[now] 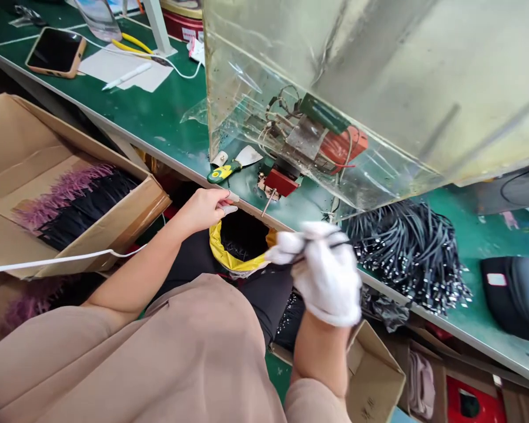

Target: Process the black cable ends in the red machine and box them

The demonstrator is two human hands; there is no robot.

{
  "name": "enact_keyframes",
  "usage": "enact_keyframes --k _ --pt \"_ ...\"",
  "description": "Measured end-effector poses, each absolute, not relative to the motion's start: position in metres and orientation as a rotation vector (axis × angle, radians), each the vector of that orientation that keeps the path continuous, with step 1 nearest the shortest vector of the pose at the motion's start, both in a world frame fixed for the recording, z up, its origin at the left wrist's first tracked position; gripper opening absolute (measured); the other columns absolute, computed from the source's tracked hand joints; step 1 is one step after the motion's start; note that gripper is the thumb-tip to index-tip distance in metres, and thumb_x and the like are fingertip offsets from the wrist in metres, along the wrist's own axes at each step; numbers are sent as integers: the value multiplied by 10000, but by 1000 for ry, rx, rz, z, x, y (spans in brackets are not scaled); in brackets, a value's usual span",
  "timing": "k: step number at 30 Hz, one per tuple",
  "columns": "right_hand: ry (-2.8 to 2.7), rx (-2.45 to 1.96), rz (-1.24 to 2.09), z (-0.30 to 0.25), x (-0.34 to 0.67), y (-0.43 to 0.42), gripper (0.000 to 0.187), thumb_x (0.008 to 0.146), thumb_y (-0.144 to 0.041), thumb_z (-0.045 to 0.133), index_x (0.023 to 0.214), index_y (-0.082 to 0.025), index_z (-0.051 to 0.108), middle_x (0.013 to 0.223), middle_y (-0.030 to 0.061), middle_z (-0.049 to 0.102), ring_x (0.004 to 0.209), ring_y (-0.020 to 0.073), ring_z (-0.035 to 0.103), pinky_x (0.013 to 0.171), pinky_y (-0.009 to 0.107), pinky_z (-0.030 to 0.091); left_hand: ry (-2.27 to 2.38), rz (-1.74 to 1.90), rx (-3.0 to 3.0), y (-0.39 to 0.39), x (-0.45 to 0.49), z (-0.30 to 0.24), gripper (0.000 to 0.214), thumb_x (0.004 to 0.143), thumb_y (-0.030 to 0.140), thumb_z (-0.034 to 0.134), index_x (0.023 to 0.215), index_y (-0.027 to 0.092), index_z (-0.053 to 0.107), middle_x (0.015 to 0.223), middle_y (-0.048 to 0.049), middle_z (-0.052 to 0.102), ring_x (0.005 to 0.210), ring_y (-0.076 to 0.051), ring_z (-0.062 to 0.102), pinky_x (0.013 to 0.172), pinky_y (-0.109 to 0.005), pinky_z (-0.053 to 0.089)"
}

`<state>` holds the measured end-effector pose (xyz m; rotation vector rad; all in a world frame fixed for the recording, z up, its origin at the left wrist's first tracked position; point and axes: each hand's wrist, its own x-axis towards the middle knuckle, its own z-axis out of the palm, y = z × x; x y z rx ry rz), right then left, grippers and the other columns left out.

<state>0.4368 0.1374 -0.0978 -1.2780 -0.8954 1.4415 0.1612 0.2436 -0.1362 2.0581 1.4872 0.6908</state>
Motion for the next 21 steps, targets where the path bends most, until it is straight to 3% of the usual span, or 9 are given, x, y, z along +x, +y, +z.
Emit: enact_keyframes --k 7,12,16,21 --pt "-549 -1035 1942 -185 372 135 486 810 -418 838 1165 -216 575 942 56 752 696 177 712 685 387 636 1539 728 1960 239 147 -140 154 768 99 589 838 188 694 955 -91 808 874 -248 765 789 -320 578" --pt "-625 -1027 1868 -159 369 150 473 774 -426 868 1112 -219 609 885 45 760 655 175 704 630 357 634 1536 731 1947 235 149 -126 124 753 105 582 757 197 666 906 -82 809 833 -246 767 769 -316 585" --pt "-848 -1065 1680 -132 371 171 438 790 -467 845 1085 -204 655 880 50 763 675 174 708 703 368 643 1535 732 2004 230 150 -124 148 742 85 556 738 201 647 851 -74 798 771 -233 753 716 -297 564" --pt "-913 -1092 1716 -145 370 174 425 834 -465 806 1117 -183 662 906 61 763 698 159 713 741 340 633 1576 716 2040 228 146 -126 168 717 79 540 745 202 652 795 -71 778 716 -235 729 678 -300 534"
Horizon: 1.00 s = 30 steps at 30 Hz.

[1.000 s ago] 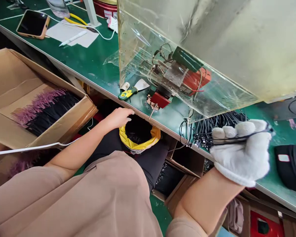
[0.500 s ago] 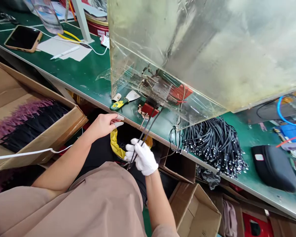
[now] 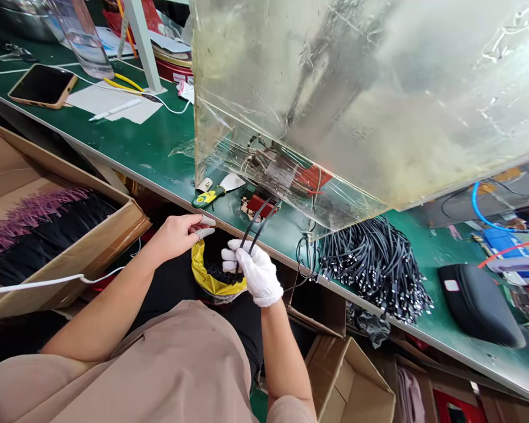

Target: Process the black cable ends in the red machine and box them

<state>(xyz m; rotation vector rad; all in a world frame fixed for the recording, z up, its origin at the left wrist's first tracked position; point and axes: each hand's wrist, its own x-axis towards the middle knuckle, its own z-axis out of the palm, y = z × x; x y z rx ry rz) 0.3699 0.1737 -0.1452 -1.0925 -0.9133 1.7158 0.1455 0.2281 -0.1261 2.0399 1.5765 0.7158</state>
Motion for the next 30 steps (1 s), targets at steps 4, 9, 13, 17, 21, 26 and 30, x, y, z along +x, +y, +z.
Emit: enact_keyframes --k 4,9,13,17,21,26,30 --pt "-749 -1048 1887 -161 366 171 520 759 -479 867 1120 -191 628 876 52 756 658 170 705 651 345 633 1562 711 2030 229 146 -129 150 741 96 549 735 208 648 777 -66 773 692 -230 719 653 -293 516" --pt "-655 -912 1902 -143 361 191 367 846 -455 794 1057 -211 618 849 4 712 630 123 645 668 308 609 1578 703 2077 231 150 -127 153 744 95 566 732 216 659 745 -46 764 665 -220 707 634 -279 497" --pt "-558 -826 1877 -118 356 223 142 959 -332 655 1017 -204 632 817 -10 678 607 106 593 619 259 576 1570 699 2098 231 153 -125 155 735 93 560 729 215 656 697 -31 738 611 -201 671 594 -268 460" --pt "-401 -845 1858 -102 350 246 182 1032 -209 475 944 -189 633 773 -5 664 551 93 549 532 209 526 1552 717 2065 230 150 -128 145 749 117 542 734 202 659 676 -33 717 588 -192 642 571 -264 428" --pt "-309 -845 1870 -94 346 256 347 1067 -174 322 908 -185 630 731 -2 644 512 93 521 504 204 515 1529 752 2040 229 147 -130 165 746 120 527 766 191 675 708 -47 731 608 -197 648 591 -267 431" --pt "-233 -850 1868 -87 343 260 362 1071 -181 302 895 -185 618 675 -12 615 497 95 498 479 199 501 1510 749 2017 228 147 -131 201 712 77 526 778 184 683 746 -54 749 645 -202 670 615 -263 445" --pt "-149 -872 1856 -81 342 263 347 1076 -199 304 928 -175 617 671 -10 631 509 95 512 473 201 508 1508 764 2012 226 146 -132 194 701 58 528 744 187 666 734 -48 740 629 -193 654 605 -263 434"
